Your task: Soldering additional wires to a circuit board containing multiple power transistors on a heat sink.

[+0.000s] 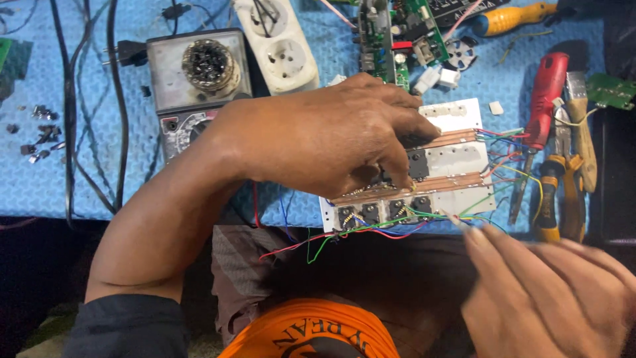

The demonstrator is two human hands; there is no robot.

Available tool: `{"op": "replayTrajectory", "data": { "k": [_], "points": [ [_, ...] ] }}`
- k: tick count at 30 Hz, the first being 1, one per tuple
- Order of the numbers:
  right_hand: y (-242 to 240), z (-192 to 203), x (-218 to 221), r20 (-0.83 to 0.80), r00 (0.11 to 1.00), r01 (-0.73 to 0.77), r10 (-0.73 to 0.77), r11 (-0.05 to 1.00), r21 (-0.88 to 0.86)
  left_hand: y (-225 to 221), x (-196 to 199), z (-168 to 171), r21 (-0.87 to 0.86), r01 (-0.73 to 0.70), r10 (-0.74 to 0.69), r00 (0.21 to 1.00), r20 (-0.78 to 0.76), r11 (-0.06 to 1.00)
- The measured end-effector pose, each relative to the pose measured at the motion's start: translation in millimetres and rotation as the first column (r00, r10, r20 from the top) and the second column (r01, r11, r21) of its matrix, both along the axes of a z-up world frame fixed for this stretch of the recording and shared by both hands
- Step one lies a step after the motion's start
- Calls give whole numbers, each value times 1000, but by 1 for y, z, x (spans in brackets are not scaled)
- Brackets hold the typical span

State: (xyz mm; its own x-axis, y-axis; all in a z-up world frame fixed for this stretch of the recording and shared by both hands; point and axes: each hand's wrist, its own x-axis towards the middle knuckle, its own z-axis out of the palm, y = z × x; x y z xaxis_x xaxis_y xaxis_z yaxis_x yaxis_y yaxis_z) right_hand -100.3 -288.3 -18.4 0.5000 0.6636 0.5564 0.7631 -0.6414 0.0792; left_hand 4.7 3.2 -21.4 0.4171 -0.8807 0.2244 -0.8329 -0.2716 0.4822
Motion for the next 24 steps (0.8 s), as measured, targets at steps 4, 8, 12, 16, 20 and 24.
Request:
{"op": "replayTrajectory", "data": {
  "k": [4,8,12,16,20,24],
  "points": [
    [-68,-43,-22,-55,997,62,-51,976,207,1,2,3,-21,17,-17,1000,-2,1000],
    [-112,-66,-31,-371,925,-28,76,991,134,1,5,4,-91,15,-18,999,-34,996],
    [-82,-86,-43,-688,693,-9,214,957,289,-1,5,9,-216,-147,139,989,-51,965],
    [-39,-140,-70,-745,652,373,142,795,478,-5,7,9,-360,-316,329,944,-26,878],
    [-93,-219,-90,-875,441,566,-199,819,99,-15,6,1,-637,-468,402,878,-259,613],
    [-189,-318,-115,-688,466,585,-556,777,-231,-15,0,7,-766,-493,546,807,-225,413]
  ]
}}
